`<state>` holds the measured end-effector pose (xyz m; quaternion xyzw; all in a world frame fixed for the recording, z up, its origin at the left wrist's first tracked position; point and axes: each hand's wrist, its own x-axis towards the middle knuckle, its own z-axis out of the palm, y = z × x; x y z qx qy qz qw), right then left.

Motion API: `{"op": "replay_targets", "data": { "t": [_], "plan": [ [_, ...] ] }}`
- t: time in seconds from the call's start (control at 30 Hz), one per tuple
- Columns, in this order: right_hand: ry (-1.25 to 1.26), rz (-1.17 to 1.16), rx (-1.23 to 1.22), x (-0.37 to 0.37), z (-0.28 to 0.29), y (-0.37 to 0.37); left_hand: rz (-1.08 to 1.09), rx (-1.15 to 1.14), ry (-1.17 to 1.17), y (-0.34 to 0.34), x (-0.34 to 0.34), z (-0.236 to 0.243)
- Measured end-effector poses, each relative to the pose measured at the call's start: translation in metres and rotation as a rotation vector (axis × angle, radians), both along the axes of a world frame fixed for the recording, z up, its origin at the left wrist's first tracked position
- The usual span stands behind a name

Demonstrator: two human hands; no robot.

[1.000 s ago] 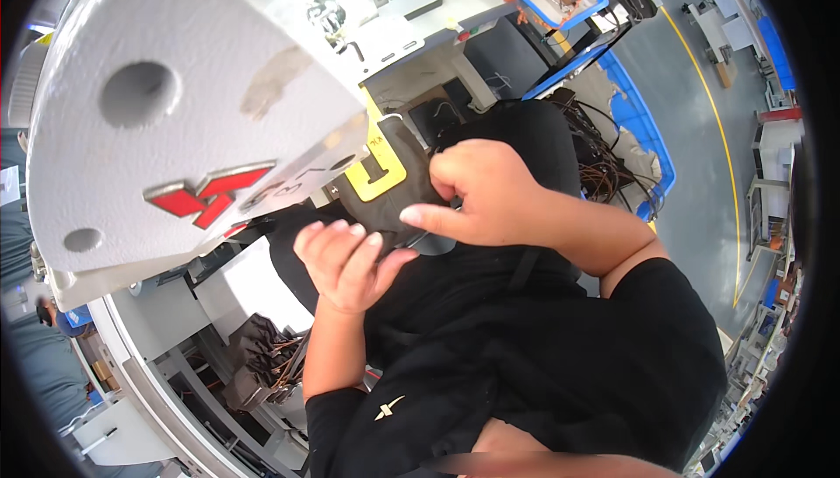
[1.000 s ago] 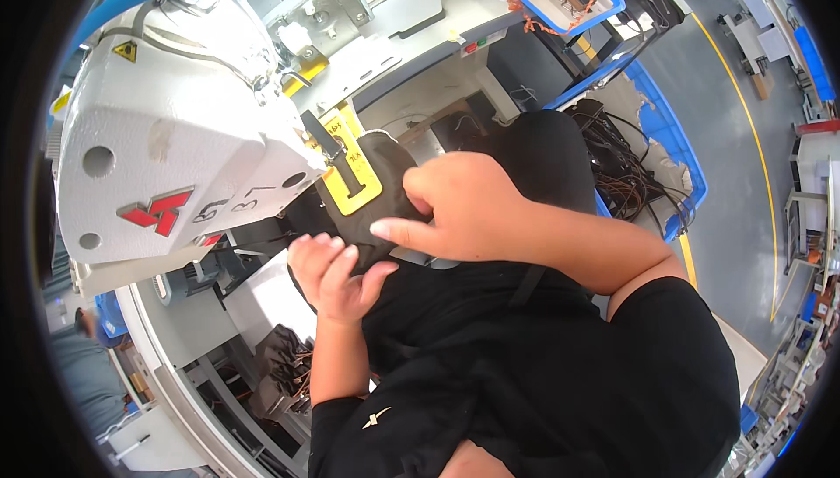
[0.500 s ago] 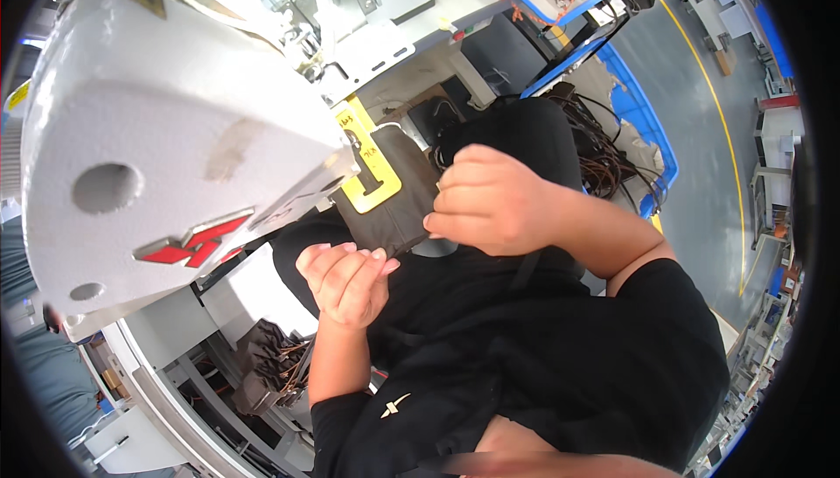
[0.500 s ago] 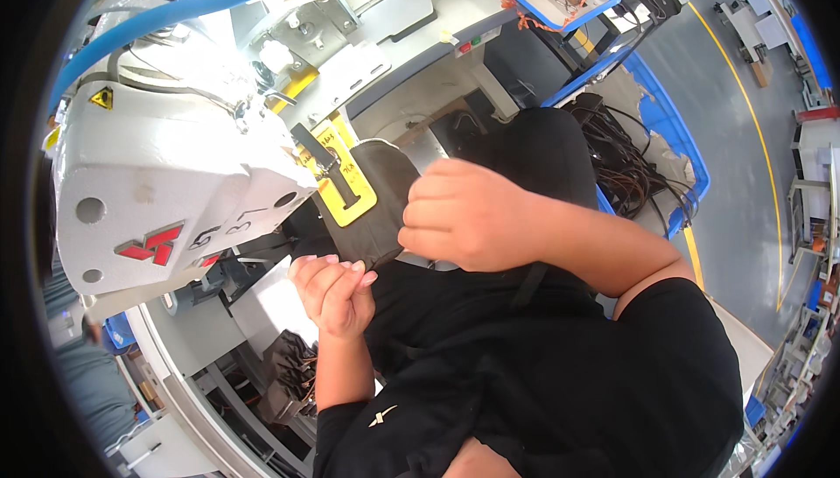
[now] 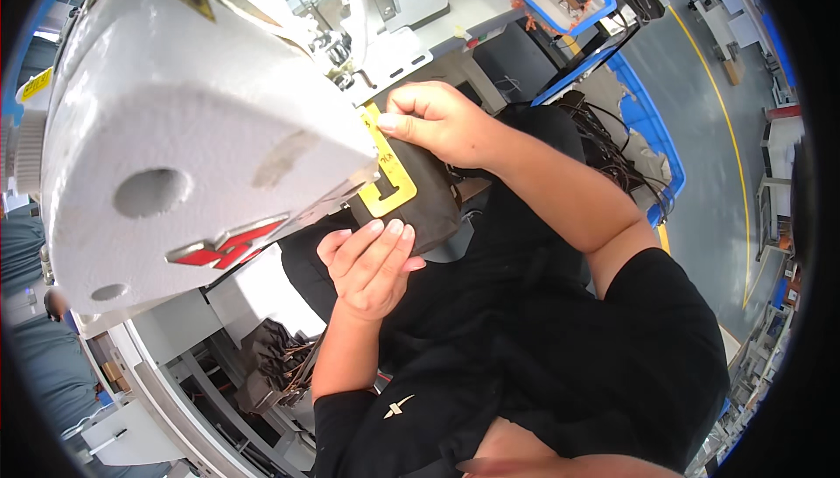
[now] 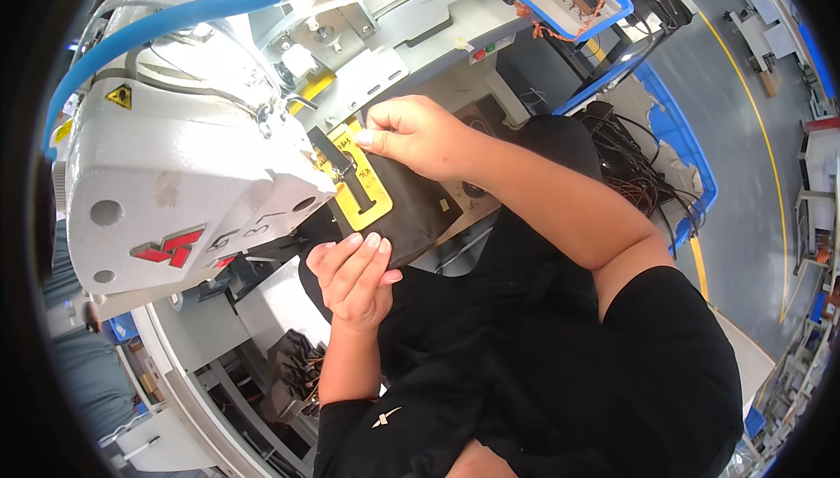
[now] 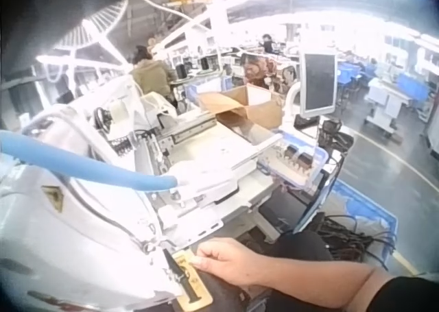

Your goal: Sewing and assembling a leather pouch using an industrial sewing machine.

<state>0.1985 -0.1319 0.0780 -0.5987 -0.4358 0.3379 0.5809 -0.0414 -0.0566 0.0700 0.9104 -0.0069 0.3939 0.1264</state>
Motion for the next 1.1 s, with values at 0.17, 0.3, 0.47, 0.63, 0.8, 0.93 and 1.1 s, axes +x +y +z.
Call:
{"op": "replay_targets", "data": {
  "t": [0.17, 0.3, 0.47, 0.63, 0.8, 0.93, 1.1],
  "plan": [
    [0.052, -0.002, 0.003, -0.002, -0.002, 0.001, -0.048, -0.008, 0.021, 0.003, -0.001, 0.005],
    [-0.051, -0.160, -0.074, -0.007, 0.008, -0.011, -0.132, -0.429, -0.095, 0.018, 0.010, 0.014],
    [-0.137, -0.280, -0.029, -0.009, 0.022, -0.025, -0.084, -1.162, -0.028, 0.031, 0.045, 0.019],
    [-0.259, -0.252, -0.026, -0.009, 0.033, -0.023, 0.045, -1.168, -0.005, 0.035, 0.050, 0.019],
    [-0.897, -0.275, 0.281, -0.007, 0.054, -0.004, 0.199, -0.846, 0.151, 0.034, 0.031, 0.046],
    [-1.166, -0.195, 0.136, -0.010, 0.057, 0.018, 0.189, -0.683, 0.247, 0.036, 0.017, 0.039],
    [-0.884, -0.177, 0.191, -0.017, 0.052, 0.009, 0.109, -0.908, 0.235, 0.040, 0.012, 0.034]
  ]
}}
